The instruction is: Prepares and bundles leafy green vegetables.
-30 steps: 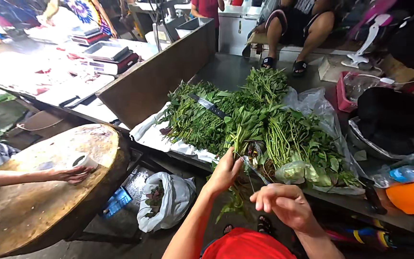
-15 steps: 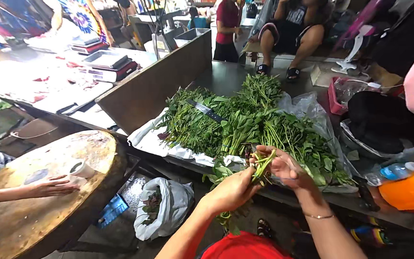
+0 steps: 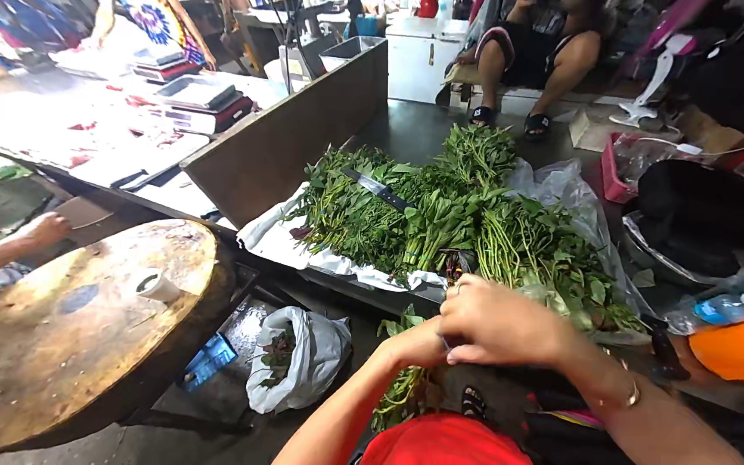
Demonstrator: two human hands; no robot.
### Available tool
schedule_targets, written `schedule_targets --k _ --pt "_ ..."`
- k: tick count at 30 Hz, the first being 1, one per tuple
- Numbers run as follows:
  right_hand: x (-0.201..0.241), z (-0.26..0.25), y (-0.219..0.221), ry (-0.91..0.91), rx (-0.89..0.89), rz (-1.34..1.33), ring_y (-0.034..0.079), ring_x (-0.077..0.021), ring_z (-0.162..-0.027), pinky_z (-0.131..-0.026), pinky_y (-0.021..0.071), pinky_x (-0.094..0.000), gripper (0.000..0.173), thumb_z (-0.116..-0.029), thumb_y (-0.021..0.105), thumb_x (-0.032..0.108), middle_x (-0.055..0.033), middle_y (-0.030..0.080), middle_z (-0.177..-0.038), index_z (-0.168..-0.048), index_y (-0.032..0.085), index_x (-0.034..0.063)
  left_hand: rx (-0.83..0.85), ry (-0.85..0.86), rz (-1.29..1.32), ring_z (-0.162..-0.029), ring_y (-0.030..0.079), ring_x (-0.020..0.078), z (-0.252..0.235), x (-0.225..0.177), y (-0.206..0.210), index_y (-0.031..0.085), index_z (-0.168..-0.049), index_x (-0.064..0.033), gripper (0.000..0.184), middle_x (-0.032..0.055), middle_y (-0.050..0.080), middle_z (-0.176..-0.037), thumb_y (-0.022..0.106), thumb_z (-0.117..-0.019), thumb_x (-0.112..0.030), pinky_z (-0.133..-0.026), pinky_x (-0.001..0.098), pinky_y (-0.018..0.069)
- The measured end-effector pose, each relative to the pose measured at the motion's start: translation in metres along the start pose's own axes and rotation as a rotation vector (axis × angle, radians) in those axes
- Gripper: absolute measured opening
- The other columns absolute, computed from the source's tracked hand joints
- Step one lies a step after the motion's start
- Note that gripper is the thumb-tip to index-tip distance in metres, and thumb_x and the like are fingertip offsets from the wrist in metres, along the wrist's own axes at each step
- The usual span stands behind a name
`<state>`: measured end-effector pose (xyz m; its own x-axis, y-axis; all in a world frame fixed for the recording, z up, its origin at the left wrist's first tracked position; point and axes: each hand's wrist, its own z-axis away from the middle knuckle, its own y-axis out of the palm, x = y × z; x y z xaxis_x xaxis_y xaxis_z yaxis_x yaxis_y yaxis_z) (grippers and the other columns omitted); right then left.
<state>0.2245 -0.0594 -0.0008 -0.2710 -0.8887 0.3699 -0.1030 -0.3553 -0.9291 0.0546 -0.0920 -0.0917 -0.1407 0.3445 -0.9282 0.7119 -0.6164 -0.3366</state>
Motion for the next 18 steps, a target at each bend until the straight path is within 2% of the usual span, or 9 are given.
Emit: schedule_targets --k 1,3,5,7,9,12,15,17,18 --pt "0.012 -0.002 0.013 -0.062 -0.094 0.093 0.07 -0.0303 -0.083 -0.086 0.0523 -0.0556 0.014 -0.0904 0.075 0.021 -0.0094 0.072 -0.082 -0.086 0.074 0.0081 -0.034 -0.04 0.083 -0.082 0.061 -0.0003 0.0 0.001 -0.003 0.067 -0.106 -0.0018 0.018 -0.0007 0.066 -0.089 0.061 -0.0908 -0.01 -0.077 0.0213 0.0519" --pt "0.023 -0.001 0.046 -0.184 -0.186 0.131 0.069 -0.0286 -0.078 -0.072 0.0566 -0.0482 0.016 -0.0947 0.067 0.012 -0.0085 0.068 -0.077 -0.08 0.07 0.0066 -0.037 -0.109 0.097 -0.095 0.064 0.0082 -0.005 0.011 -0.014 0.056 -0.13 0.0063 0.037 0.0114 0.068 -0.107 0.055 -0.0983 -0.013 -0.09 0.0293 0.0535" --pt "0.02 0.007 0.077 -0.253 -0.249 0.073 0.068 -0.024 -0.078 -0.068 0.0573 -0.0388 0.016 -0.0976 0.064 0.012 -0.0065 0.067 -0.078 -0.084 0.072 0.0072 -0.084 -0.167 0.066 -0.083 0.065 0.009 -0.009 0.019 -0.022 0.05 -0.133 0.0054 0.037 0.0099 0.065 -0.099 0.054 -0.1041 -0.017 -0.081 0.0292 0.0561" --pt "0.009 0.02 0.093 -0.267 -0.343 -0.108 0.07 -0.0192 -0.086 -0.079 0.0588 -0.0334 0.016 -0.1006 0.063 0.015 -0.0052 0.072 -0.086 -0.095 0.076 0.0079 -0.153 -0.166 0.107 -0.073 0.061 0.0066 -0.006 0.021 -0.03 0.049 -0.129 0.0044 0.033 0.0046 0.062 -0.088 0.053 -0.1037 -0.016 -0.073 0.0266 0.0554" --pt "-0.001 0.037 0.094 -0.266 -0.469 -0.44 0.072 -0.0159 -0.098 -0.094 0.0576 -0.0311 0.018 -0.102 0.063 0.017 -0.0063 0.076 -0.096 -0.107 0.077 0.0061 -0.21 -0.138 0.165 -0.075 0.061 0.0062 -0.001 0.023 -0.036 0.049 -0.129 0.0047 0.034 0.0035 0.061 -0.091 0.054 -0.1027 -0.016 -0.074 0.026 0.0551" --pt "0.006 0.05 0.094 -0.278 -0.774 -1.075 0.073 -0.0132 -0.103 -0.091 0.0612 -0.0283 0.025 -0.1034 0.062 0.021 -0.0038 0.076 -0.114 -0.125 0.072 0.014 -0.352 -0.05 0.267 -0.076 0.062 0.0038 0.0 0.013 -0.033 0.047 -0.129 0.0036 0.032 -0.001 0.062 -0.089 0.054 -0.1023 -0.013 -0.075 0.024 0.0559" --pt "0.006 0.046 0.099 -0.483 -1.041 -1.807 0.065 -0.0091 -0.122 -0.083 0.0585 -0.0159 0.052 -0.0981 0.064 0.009 -0.0053 0.053 -0.154 -0.149 0.055 0.0128 -0.542 0.094 0.374 -0.073 0.061 0.0032 -0.007 -0.016 -0.021 0.049 -0.122 0.0016 0.025 -0.0047 0.061 -0.085 0.055 -0.0988 -0.007 -0.071 0.0237 0.0552" --pt "-0.004 0.04 0.101 -0.506 -1.151 -1.898 0.056 -0.0096 -0.135 -0.092 0.0545 -0.015 0.059 -0.0988 0.064 0.014 -0.0079 0.044 -0.161 -0.154 0.045 0.0063 -0.574 0.188 0.37 -0.072 0.06 0.0028 -0.011 -0.033 -0.014 0.051 -0.117 0.0014 0.021 -0.0046 0.061 -0.085 0.056 -0.0974 -0.006 -0.069 0.0231 0.0541" --pt "-0.009 0.036 0.101 -0.411 -1.199 -1.799 0.052 -0.0129 -0.139 -0.099 0.0523 -0.0189 0.062 -0.0974 0.067 0.024 -0.0101 0.047 -0.158 -0.152 0.047 0.0043 -0.557 0.21 0.334 -0.073 0.06 0.0024 -0.012 -0.039 -0.012 0.051 -0.115 0.0019 0.021 -0.0037 0.061 -0.086 0.056 -0.0972 -0.006 -0.069 0.0226 0.0538"
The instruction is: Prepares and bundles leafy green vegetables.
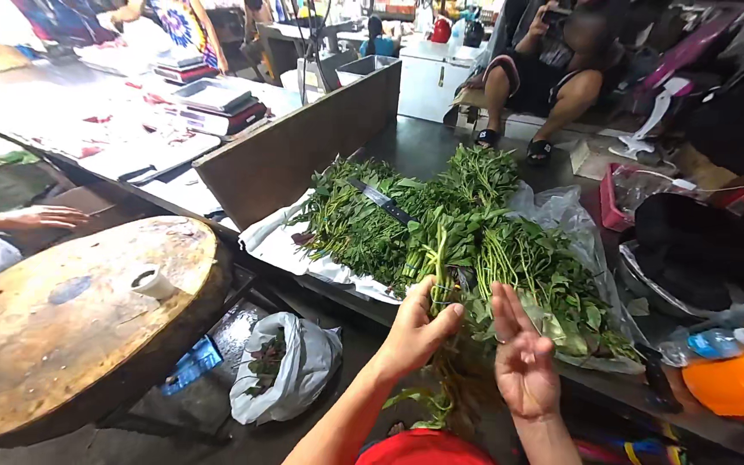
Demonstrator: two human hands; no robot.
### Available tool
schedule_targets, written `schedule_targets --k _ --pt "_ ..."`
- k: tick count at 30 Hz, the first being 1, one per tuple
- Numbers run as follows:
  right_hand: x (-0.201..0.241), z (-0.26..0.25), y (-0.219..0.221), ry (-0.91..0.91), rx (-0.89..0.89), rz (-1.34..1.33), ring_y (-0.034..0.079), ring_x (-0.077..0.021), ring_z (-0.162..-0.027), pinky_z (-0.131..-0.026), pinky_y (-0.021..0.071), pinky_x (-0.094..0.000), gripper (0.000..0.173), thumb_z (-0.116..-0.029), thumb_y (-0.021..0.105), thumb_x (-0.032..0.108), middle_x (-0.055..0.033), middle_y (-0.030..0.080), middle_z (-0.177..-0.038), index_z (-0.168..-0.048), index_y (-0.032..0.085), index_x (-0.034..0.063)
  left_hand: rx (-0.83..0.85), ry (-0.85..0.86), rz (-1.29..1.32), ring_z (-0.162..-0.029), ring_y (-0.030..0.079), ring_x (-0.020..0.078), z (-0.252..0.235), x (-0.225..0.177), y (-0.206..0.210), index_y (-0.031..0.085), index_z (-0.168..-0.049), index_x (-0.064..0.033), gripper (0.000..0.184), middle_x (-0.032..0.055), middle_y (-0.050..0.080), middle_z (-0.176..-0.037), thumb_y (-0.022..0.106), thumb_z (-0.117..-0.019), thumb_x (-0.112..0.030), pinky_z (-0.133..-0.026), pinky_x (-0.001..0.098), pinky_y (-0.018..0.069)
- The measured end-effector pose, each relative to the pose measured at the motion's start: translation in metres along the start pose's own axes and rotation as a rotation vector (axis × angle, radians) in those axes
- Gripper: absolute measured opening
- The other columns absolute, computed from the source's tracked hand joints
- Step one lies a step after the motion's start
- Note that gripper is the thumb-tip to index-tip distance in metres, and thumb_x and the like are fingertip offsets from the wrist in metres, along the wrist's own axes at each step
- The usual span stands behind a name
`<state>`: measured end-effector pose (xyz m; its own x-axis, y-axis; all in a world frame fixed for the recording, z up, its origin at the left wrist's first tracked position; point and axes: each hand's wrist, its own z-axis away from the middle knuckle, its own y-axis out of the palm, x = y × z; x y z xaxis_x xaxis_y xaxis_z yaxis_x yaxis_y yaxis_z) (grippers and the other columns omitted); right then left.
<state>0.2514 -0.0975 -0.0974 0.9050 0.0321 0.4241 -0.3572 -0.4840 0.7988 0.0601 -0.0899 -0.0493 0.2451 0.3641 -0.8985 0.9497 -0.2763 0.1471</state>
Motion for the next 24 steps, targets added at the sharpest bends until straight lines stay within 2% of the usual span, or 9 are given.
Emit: schedule_targets --k 1,3,7,13,15,18,20,22,24 --pt "-0.001 -0.007 -0.005 -0.008 0.007 0.146 0.051 -0.0172 -0.141 -0.107 0.0494 -0.0261 0.067 -0.0954 0.069 0.037 -0.0102 0.05 -0.156 -0.151 0.049 0.0052 0.037 0.019 -0.066 -0.075 0.061 0.002 0.0 -0.005 0.003 0.053 -0.115 0.0038 0.022 -0.0016 0.062 -0.087 0.059 -0.0965 -0.007 -0.07 0.022 0.0543" --pt "0.005 -0.027 -0.017 0.01 0.048 0.366 0.058 -0.0214 -0.132 -0.106 0.0512 -0.035 0.075 -0.0897 0.069 0.054 -0.008 0.058 -0.147 -0.148 0.053 0.0091 0.124 0.021 -0.26 -0.078 0.064 0.0033 0.0 -0.009 0.007 0.056 -0.115 0.007 0.03 0.0039 0.066 -0.089 0.066 -0.0938 -0.011 -0.073 0.0225 0.0561" --pt "0.042 -0.076 -0.03 0.233 0.252 0.737 0.065 -0.0186 -0.117 -0.098 0.0541 -0.0358 0.098 -0.0763 0.071 0.073 -0.0059 0.066 -0.134 -0.144 0.051 0.0055 0.297 -0.109 -0.632 -0.077 0.067 0.0192 0.002 0.001 0.015 0.056 -0.118 0.0067 0.036 0.0148 0.067 -0.088 0.067 -0.093 -0.016 -0.072 0.036 0.0571" --pt "0.067 -0.14 -0.006 0.799 0.78 0.895 0.068 -0.0178 -0.11 -0.097 0.0566 -0.033 0.102 -0.0715 0.084 0.059 -0.0071 0.07 -0.124 -0.144 0.049 -0.0031 0.646 -0.274 -0.724 -0.085 0.068 0.0317 -0.001 0.01 0.02 0.057 -0.119 0.0063 0.035 0.0212 0.066 -0.092 0.069 -0.0948 -0.016 -0.078 0.0471 0.0555" --pt "0.06 -0.145 0.017 0.837 0.898 1.09 0.068 -0.0111 -0.096 -0.088 0.0571 -0.0281 0.08 -0.0756 0.08 0.046 -0.0051 0.072 -0.108 -0.132 0.058 -0.0068 0.689 -0.226 -0.706 -0.09 0.068 0.0336 -0.001 0.016 0.019 0.057 -0.121 0.008 0.038 0.0232 0.067 -0.096 0.07 -0.0943 -0.015 -0.082 0.0489 0.0551" --pt "0.037 -0.129 0.053 0.592 1.126 1.387 0.069 -0.0188 -0.084 -0.083 0.0552 -0.0406 0.03 -0.0872 0.075 0.022 -0.0112 0.074 -0.089 -0.104 0.076 -0.0037 0.527 -0.087 -0.628 -0.107 0.069 0.0283 0.006 0.036 0.011 0.066 -0.121 0.0073 0.039 0.0219 0.071 -0.111 0.074 -0.0921 -0.018 -0.1 0.0445 0.0518" --pt "0.022 -0.103 0.063 0.297 1.216 1.468 0.07 -0.0221 -0.086 -0.083 0.0542 -0.047 0.017 -0.0922 0.07 0.02 -0.008 0.075 -0.088 -0.092 0.079 0.0056 0.377 -0.018 -0.439 -0.104 0.067 0.0184 0.009 0.052 -0.001 0.065 -0.118 0.0074 0.031 0.017 0.07 -0.109 0.068 -0.0922 -0.01 -0.096 0.035 0.0525" --pt "0.009 -0.069 0.063 0.09 1.196 1.522 0.073 -0.0225 -0.089 -0.084 0.0584 -0.047 0.014 -0.0971 0.067 0.017 -0.0053 0.076 -0.09 -0.095 0.079 0.0099 0.307 -0.185 -0.39 -0.09 0.068 0.0167 0.0 0.056 -0.01 0.067 -0.109 0.0058 0.022 0.0139 0.07 -0.096 0.062 -0.0944 -0.01 -0.084 0.0371 0.0554" --pt "-0.004 -0.035 0.054 -0.073 1.042 1.468 0.072 -0.0186 -0.09 -0.082 0.0591 -0.037 0.015 -0.0994 0.063 0.013 -0.0043 0.075 -0.092 -0.103 0.078 0.0103 0.248 -0.324 -0.397 -0.083 0.066 0.0104 -0.011 0.049 -0.019 0.068 -0.109 0.0033 0.027 0.0082 0.07 -0.092 0.073 -0.0915 -0.016 -0.081 0.0315 0.056"
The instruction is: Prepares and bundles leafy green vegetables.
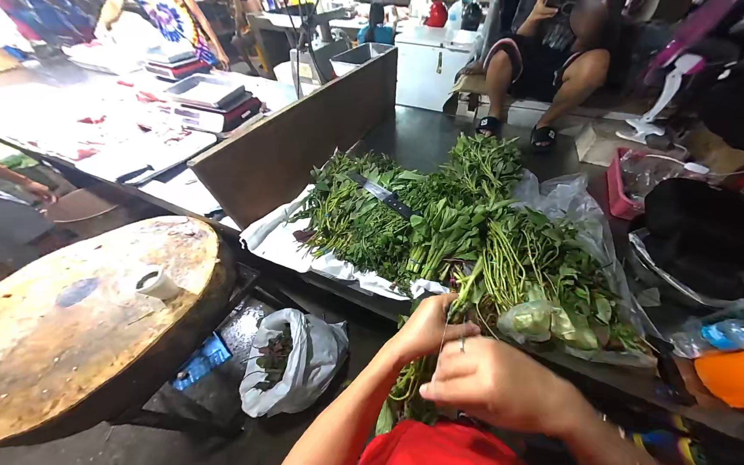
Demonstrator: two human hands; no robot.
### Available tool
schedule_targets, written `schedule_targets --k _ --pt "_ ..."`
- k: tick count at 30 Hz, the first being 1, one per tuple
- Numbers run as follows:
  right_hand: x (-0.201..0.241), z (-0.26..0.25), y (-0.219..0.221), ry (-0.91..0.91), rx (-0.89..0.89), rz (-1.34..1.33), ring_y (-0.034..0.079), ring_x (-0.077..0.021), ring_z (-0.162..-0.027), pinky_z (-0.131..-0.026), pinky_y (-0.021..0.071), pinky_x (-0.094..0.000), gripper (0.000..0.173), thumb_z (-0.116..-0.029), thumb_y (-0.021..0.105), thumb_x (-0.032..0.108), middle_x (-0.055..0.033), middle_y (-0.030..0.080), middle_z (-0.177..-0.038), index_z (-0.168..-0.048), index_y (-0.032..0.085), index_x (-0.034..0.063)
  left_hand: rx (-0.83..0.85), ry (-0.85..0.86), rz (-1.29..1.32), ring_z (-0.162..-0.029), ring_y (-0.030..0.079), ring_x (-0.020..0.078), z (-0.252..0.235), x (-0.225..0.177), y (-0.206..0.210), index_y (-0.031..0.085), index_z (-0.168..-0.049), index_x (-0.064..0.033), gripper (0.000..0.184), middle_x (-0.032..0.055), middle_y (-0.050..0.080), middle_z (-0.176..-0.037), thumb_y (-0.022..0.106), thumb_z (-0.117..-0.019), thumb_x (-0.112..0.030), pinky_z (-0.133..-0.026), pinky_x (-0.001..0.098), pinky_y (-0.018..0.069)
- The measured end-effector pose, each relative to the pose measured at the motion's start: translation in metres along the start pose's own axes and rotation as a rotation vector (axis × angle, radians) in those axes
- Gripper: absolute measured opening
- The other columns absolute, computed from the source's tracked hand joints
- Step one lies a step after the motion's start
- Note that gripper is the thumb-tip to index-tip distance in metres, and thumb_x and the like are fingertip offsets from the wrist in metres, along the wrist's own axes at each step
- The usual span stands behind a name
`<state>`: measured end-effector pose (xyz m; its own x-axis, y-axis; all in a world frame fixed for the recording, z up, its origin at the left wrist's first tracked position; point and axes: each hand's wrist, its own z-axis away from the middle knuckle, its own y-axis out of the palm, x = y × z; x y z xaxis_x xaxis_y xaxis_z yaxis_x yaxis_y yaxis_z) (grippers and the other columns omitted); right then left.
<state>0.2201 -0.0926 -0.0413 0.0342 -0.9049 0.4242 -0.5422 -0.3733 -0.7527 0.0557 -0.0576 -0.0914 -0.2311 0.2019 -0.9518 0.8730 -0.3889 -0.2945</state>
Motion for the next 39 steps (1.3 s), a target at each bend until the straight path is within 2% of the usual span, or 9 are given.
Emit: schedule_targets --k 4,7,11,19,24,27,30,34,39 --pt "0.001 0.031 0.037 0.173 -0.72 -0.799 0.068 -0.0111 -0.115 -0.092 0.0593 -0.023 0.032 -0.0997 0.067 0.025 -0.002 0.068 -0.135 -0.132 0.07 0.0194 -0.291 0.055 0.183 -0.077 0.064 0.001 0.006 -0.007 -0.009 0.068 -0.106 0.0009 0.025 -0.0008 0.069 -0.087 0.076 -0.0861 -0.012 -0.075 0.022 0.056" --pt "-0.034 0.043 0.042 0.257 -1.036 -1.225 0.053 -0.0139 -0.138 -0.11 0.0482 -0.0267 0.057 -0.0956 0.065 0.043 -0.0028 0.057 -0.15 -0.145 0.059 0.0146 -0.404 0.204 0.084 -0.084 0.069 0.009 0.015 -0.02 -0.003 0.069 -0.105 0.0064 0.026 0.0094 0.072 -0.093 0.077 -0.085 -0.007 -0.081 0.0288 0.059" --pt "-0.078 0.06 0.035 0.364 -0.806 -1.174 0.062 -0.016 -0.125 -0.101 0.0535 -0.0336 0.078 -0.0813 0.067 0.07 -0.0022 0.064 -0.138 -0.14 0.061 0.0191 -0.112 0.311 -0.203 -0.074 0.068 0.0243 0.012 -0.023 0.003 0.066 -0.098 0.0091 0.022 0.0178 0.068 -0.08 0.077 -0.0855 -0.006 -0.07 0.0403 0.0559" --pt "-0.113 0.036 -0.055 0.469 0.278 -0.686 0.068 -0.015 -0.108 -0.096 0.057 -0.0341 0.084 -0.0766 0.079 0.063 -0.0015 0.072 -0.118 -0.142 0.06 0.0126 0.384 -0.013 -0.509 -0.097 0.069 0.0394 0.016 -0.017 0.02 0.067 -0.109 0.0065 0.028 0.0233 0.07 -0.098 0.075 -0.092 -0.015 -0.085 0.0585 0.0541" --pt "-0.088 -0.009 -0.043 0.349 0.438 -0.172 0.069 -0.0148 -0.089 -0.084 0.0576 -0.0389 0.041 -0.0862 0.071 0.036 -0.0048 0.074 -0.094 -0.114 0.076 0.0062 0.254 0.083 -0.475 -0.099 0.07 0.0403 0.027 -0.002 0.032 0.067 -0.115 0.0066 0.033 0.0237 0.071 -0.101 0.075 -0.0908 -0.014 -0.087 0.0582 0.0544" --pt "-0.059 -0.012 -0.025 0.134 0.267 0.169 0.074 -0.0251 -0.093 -0.081 0.0589 -0.0516 0.029 -0.0931 0.064 0.034 -0.0053 0.077 -0.1 -0.107 0.08 0.0149 0.025 0.195 -0.295 -0.094 0.07 0.0358 0.033 0.018 0.024 0.07 -0.103 0.0093 0.023 0.0237 0.071 -0.096 0.076 -0.0878 -0.007 -0.086 0.051 0.0555" --pt "-0.036 -0.008 -0.003 -0.038 0.105 0.122 0.072 -0.0163 -0.101 -0.092 0.0581 -0.0353 0.021 -0.1028 0.06 0.027 -0.0019 0.076 -0.099 -0.106 0.078 0.0157 -0.08 0.053 -0.203 -0.089 0.07 0.0338 0.028 0.015 -0.004 0.068 -0.103 0.0123 0.021 0.0245 0.07 -0.092 0.07 -0.0909 -0.005 -0.083 0.0505 0.0552" --pt "-0.02 0.001 0.032 -0.02 -0.241 -0.423 0.07 -0.0134 -0.111 -0.1 0.0572 -0.0281 0.018 -0.1015 0.065 0.015 -0.004 0.075 -0.112 -0.118 0.073 0.0117 -0.249 -0.032 0.026 -0.079 0.065 0.013 0.031 0.005 -0.03 0.069 -0.103 0.0053 0.032 0.0104 0.069 -0.088 0.078 -0.0895 -0.022 -0.077 0.0329 0.0545" --pt "-0.041 0.005 0.035 0.201 -0.853 -1.264 0.062 -0.0171 -0.129 -0.107 0.0516 -0.0291 0.041 -0.0969 0.067 0.031 -0.0053 0.065 -0.139 -0.133 0.069 0.0133 -0.496 0.149 0.236 -0.076 0.066 0.0016 0.044 -0.015 -0.025 0.07 -0.101 0.001 0.021 -0.0002 0.071 -0.087 0.078 -0.0863 -0.012 -0.074 0.0217 0.0573"
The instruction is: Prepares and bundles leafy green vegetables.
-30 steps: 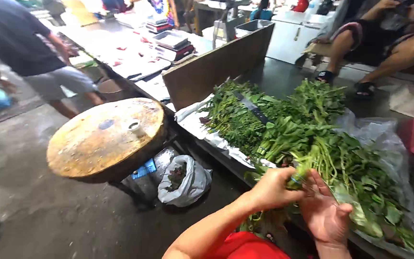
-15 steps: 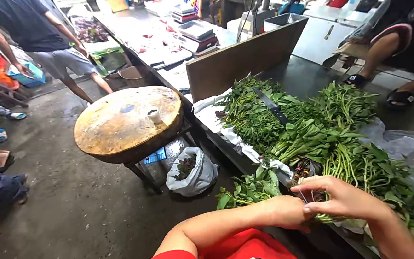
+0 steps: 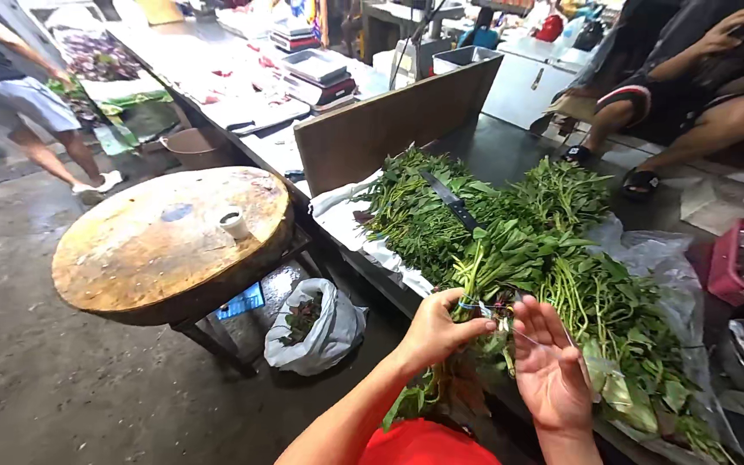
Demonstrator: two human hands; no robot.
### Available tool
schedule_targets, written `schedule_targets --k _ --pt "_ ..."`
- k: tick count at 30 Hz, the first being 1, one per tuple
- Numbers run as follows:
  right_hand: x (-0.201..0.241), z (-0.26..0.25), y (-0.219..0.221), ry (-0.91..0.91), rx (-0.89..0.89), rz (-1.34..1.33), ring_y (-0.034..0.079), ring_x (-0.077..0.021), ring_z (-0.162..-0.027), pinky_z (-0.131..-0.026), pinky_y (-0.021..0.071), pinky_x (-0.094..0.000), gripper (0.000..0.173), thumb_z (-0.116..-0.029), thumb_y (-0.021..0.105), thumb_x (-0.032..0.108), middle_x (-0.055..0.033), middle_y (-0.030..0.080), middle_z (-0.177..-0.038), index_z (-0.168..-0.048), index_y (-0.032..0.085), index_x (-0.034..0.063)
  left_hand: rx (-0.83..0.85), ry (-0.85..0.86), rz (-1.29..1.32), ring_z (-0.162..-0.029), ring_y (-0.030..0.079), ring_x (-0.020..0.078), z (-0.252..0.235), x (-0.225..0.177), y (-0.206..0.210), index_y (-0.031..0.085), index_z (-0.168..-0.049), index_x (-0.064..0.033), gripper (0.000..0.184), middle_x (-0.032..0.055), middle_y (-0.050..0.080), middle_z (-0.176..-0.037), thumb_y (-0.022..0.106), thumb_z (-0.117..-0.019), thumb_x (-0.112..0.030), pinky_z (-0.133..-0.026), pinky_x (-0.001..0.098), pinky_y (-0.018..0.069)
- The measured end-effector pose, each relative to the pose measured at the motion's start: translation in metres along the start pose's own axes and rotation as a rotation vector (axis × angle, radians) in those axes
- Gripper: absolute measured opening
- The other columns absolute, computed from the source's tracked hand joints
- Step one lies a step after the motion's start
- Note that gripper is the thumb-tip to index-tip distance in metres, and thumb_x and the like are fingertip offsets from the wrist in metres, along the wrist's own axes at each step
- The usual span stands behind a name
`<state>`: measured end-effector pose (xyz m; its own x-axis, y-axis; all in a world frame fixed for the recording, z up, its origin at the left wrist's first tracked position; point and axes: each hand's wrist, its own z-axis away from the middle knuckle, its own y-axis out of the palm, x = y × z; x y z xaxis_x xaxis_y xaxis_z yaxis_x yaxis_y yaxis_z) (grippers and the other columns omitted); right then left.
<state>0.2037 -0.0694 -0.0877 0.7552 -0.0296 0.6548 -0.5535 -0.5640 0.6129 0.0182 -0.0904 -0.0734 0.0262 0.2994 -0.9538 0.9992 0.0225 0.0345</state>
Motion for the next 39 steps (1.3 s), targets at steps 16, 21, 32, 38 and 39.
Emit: schedule_targets --k 16,21,32,38,39 --pt "0.047 -0.085 -0.054 0.626 0.828 0.483 0.069 -0.0084 -0.103 -0.092 0.0571 -0.0277 0.07 -0.0799 0.08 0.055 0.0013 0.075 -0.111 -0.13 0.067 0.0077 0.834 -0.004 -0.629 -0.081 0.066 0.0317 0.002 0.012 0.018 0.066 -0.099 0.0102 0.035 0.0219 0.067 -0.086 0.073 -0.0948 -0.024 -0.077 0.0464 0.0542" --pt "0.047 -0.062 -0.001 0.119 0.992 1.195 0.068 -0.0189 -0.094 -0.099 0.045 -0.0462 0.028 -0.0936 0.068 0.033 -0.0047 0.075 -0.086 -0.095 0.081 0.0076 0.712 0.056 -0.4 -0.077 0.067 0.0225 0.0 0.038 0.013 0.068 -0.092 0.0079 0.025 0.0164 0.068 -0.081 0.075 -0.0894 -0.016 -0.074 0.0408 0.0545" --pt "-0.004 0.006 -0.012 0.005 -0.255 0.156 0.066 -0.0212 -0.122 -0.105 0.0538 -0.0358 0.038 -0.0925 0.073 0.033 -0.0091 0.07 -0.131 -0.126 0.073 0.0131 0.052 -0.004 -0.207 -0.084 0.069 0.0087 0.01 0.03 0.022 0.064 -0.115 0.0036 0.035 0.0081 0.071 -0.096 0.076 -0.0917 -0.02 -0.079 0.0271 0.0585" --pt "0.018 -0.021 -0.048 0.372 -0.176 0.255 0.072 -0.0231 -0.109 -0.092 0.0595 -0.0353 0.06 -0.0833 0.083 0.035 -0.0156 0.072 -0.122 -0.127 0.064 -0.0018 0.457 0.034 -0.786 -0.087 0.071 0.0375 0.002 0.028 0.026 0.064 -0.114 0.0019 0.03 0.0211 0.069 -0.091 0.066 -0.0989 -0.024 -0.08 0.0536 0.0572" --pt "0.024 -0.026 -0.05 0.424 -0.133 0.34 0.072 -0.0224 -0.106 -0.091 0.0593 -0.0355 0.054 -0.0852 0.079 0.029 -0.0145 0.073 -0.118 -0.127 0.063 -0.0028 0.526 -0.005 -0.839 -0.089 0.07 0.0389 0.0 0.027 0.026 0.063 -0.116 0.0014 0.03 0.0221 0.068 -0.093 0.064 -0.1001 -0.024 -0.082 0.0546 0.0563"
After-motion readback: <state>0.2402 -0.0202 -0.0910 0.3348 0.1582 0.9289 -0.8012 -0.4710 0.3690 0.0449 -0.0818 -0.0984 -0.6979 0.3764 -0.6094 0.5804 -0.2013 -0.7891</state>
